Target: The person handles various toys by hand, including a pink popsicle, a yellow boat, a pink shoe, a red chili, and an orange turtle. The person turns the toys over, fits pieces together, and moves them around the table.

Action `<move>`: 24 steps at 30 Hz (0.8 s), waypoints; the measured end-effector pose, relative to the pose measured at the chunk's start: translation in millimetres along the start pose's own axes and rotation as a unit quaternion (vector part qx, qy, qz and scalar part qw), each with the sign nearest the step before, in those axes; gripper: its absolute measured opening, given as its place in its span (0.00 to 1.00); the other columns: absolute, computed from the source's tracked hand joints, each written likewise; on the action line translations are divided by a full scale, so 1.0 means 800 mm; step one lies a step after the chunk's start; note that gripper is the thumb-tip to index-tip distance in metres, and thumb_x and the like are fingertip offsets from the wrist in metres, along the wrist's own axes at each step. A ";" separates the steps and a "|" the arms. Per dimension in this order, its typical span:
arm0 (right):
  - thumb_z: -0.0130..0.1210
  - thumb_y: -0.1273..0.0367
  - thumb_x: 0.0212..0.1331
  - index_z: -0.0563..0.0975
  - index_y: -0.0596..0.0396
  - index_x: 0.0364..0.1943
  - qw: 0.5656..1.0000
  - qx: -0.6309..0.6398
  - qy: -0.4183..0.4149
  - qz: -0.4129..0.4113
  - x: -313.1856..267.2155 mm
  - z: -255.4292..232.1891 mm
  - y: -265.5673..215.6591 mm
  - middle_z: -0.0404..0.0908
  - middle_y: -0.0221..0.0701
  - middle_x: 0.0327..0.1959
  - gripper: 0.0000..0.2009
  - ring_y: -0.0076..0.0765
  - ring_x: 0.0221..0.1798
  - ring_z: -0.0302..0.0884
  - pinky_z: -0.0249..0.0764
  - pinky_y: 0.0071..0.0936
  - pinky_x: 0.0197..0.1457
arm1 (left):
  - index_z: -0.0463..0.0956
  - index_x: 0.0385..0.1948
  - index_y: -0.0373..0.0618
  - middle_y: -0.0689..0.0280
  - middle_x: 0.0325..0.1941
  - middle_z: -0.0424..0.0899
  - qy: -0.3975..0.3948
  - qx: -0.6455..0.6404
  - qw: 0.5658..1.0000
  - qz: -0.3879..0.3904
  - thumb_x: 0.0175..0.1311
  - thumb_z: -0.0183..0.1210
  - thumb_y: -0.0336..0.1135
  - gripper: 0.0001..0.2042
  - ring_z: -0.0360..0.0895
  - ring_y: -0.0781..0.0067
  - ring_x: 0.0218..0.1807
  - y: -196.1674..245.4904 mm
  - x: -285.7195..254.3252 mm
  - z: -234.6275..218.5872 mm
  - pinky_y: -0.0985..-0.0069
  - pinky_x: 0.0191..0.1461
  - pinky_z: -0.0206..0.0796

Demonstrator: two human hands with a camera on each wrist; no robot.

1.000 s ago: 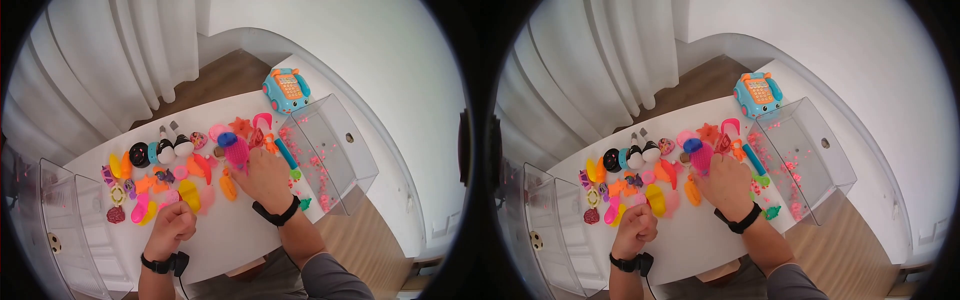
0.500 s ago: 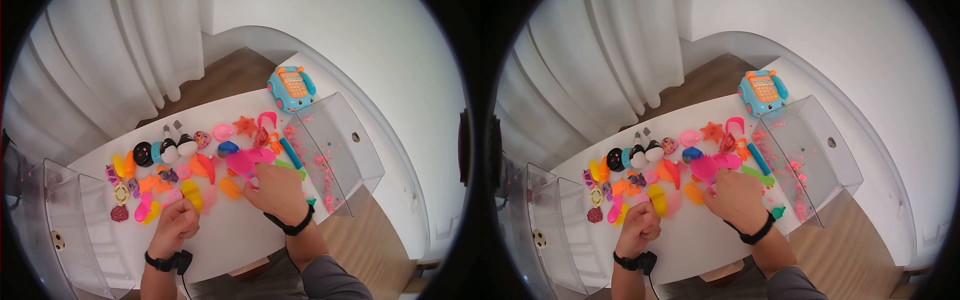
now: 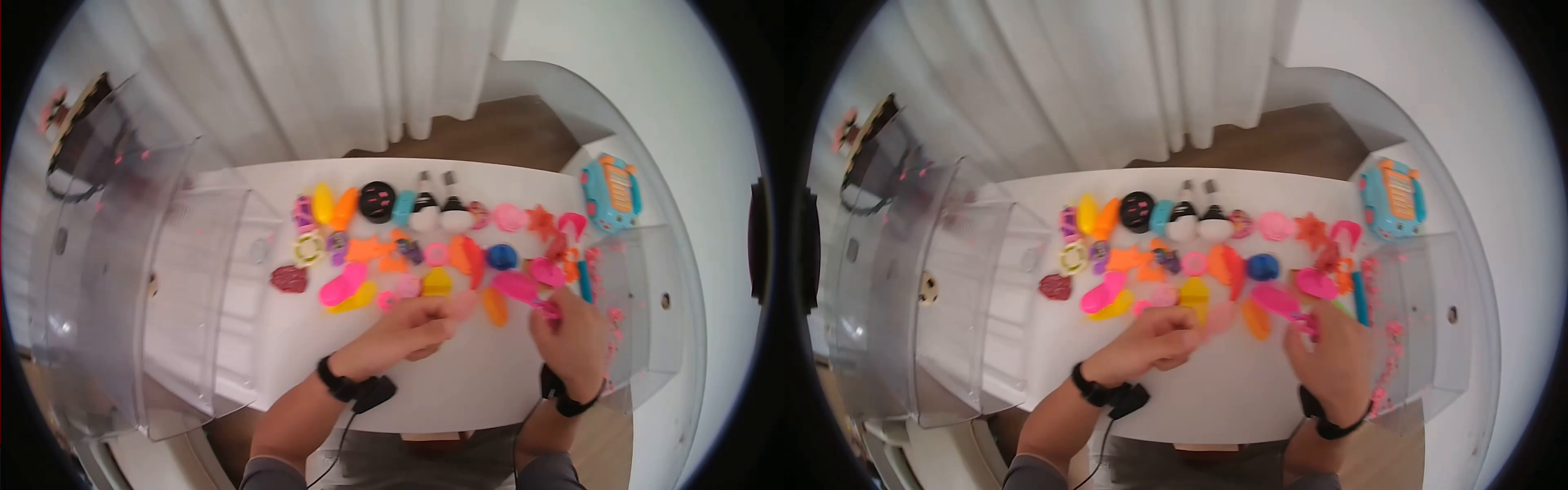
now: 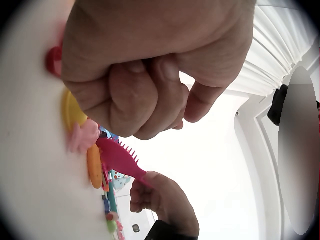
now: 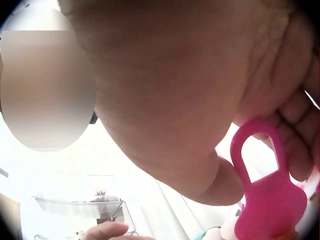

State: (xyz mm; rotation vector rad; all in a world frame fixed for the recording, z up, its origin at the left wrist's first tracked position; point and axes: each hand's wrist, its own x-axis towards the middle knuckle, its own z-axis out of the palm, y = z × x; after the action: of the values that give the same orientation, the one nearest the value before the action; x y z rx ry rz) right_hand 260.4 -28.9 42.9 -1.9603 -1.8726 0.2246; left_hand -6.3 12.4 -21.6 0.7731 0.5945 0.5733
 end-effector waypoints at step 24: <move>0.52 0.56 0.74 0.76 0.62 0.30 0.836 0.487 -0.249 0.045 0.009 0.017 0.010 0.75 0.31 0.23 0.21 0.28 0.25 0.75 0.70 0.25 0.30 | 0.68 0.70 0.47 0.79 0.34 0.74 -0.018 0.152 0.976 0.157 0.78 0.60 0.44 0.24 0.63 0.91 0.30 -0.015 0.004 -0.011 0.88 0.32 0.53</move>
State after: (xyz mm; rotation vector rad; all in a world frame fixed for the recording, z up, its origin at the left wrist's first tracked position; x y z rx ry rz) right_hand 262.7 -19.1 28.9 -1.2894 -1.4106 1.5050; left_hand -6.6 11.7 -36.5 1.1763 0.5358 0.7661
